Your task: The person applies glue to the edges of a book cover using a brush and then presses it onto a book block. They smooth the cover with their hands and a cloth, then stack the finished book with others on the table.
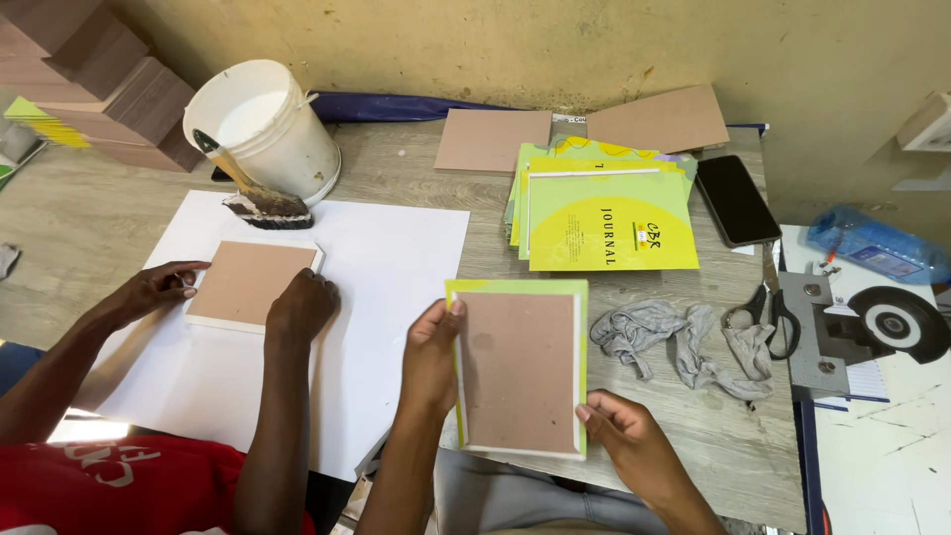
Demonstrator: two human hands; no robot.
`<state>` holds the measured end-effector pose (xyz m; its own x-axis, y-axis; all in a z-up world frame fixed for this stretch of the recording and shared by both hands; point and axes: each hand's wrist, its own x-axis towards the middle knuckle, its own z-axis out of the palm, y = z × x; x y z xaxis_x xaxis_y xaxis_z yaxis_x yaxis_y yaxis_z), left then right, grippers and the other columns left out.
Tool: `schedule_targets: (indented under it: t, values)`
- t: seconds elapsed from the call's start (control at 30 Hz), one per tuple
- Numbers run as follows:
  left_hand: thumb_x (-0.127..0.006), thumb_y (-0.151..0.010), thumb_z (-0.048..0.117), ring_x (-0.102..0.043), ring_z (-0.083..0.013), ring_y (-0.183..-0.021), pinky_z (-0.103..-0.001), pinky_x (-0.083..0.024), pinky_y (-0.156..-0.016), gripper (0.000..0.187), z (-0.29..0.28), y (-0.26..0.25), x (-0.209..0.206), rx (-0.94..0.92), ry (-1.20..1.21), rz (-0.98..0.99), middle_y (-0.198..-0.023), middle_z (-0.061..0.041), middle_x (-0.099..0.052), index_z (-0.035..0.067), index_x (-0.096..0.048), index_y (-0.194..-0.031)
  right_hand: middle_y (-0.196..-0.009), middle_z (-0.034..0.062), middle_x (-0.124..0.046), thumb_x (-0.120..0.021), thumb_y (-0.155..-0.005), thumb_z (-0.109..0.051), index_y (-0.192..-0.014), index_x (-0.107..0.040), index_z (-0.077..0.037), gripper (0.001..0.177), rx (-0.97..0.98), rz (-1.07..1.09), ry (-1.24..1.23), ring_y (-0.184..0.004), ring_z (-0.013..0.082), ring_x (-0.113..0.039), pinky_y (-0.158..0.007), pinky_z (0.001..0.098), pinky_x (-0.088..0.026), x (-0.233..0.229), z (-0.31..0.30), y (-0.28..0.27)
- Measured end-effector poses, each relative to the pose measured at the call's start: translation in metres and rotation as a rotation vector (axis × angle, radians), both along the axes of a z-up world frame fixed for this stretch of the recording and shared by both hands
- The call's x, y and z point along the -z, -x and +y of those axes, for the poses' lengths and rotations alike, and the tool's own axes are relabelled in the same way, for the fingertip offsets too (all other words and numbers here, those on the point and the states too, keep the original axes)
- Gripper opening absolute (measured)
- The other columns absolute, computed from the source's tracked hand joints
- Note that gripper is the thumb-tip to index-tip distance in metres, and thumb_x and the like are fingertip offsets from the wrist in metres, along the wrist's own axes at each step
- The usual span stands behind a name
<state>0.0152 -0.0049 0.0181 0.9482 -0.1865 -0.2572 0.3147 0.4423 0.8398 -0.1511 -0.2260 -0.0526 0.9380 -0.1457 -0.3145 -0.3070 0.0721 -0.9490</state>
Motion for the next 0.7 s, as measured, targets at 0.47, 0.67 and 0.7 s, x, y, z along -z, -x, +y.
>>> schedule_targets:
  t: [0.47, 0.67, 0.7]
  values:
    - [-0.057, -0.107, 0.020, -0.041, -0.0423, -0.152, -0.061, -0.033, -0.128, 0.051, -0.011, 0.076, -0.034, -0.288, -1.023, -1.001, -0.159, -0.022, -0.046, 0.000, -0.048, -0.153, -0.080, -0.0023, -0.069, -0.068, -0.101, -0.034, -0.088, -0.082, -0.013, 0.028, -0.214, -0.028, 0.515, -0.079, 0.0118, -0.065, -0.068, 0.0293, -0.047, -0.094, -0.031, 0.010]
    - [-0.046, -0.112, 0.031, -0.067, -0.0429, -0.078, -0.056, -0.045, -0.063, 0.029, -0.025, 0.105, -0.041, 0.703, -1.063, -1.081, -0.090, -0.014, -0.072, 0.012, -0.066, -0.106, -0.076, -0.0065, -0.074, -0.072, -0.096, -0.038, -0.092, -0.087, -0.025, 0.020, -0.393, -0.023, 0.690, -0.073, 0.0099, -0.067, -0.068, 0.0288, -0.049, -0.112, -0.025, 0.008]
    - [-0.050, -0.109, 0.026, -0.067, -0.0449, -0.073, -0.058, -0.043, -0.058, 0.022, -0.026, 0.105, -0.031, 0.747, -1.090, -1.035, -0.086, -0.013, -0.073, 0.013, -0.067, -0.105, -0.069, -0.0062, -0.069, -0.079, -0.094, -0.036, -0.080, -0.081, -0.025, 0.017, -0.382, 0.083, 0.777, -0.068, 0.0101, -0.061, -0.067, 0.0291, -0.044, -0.111, -0.023, 0.007]
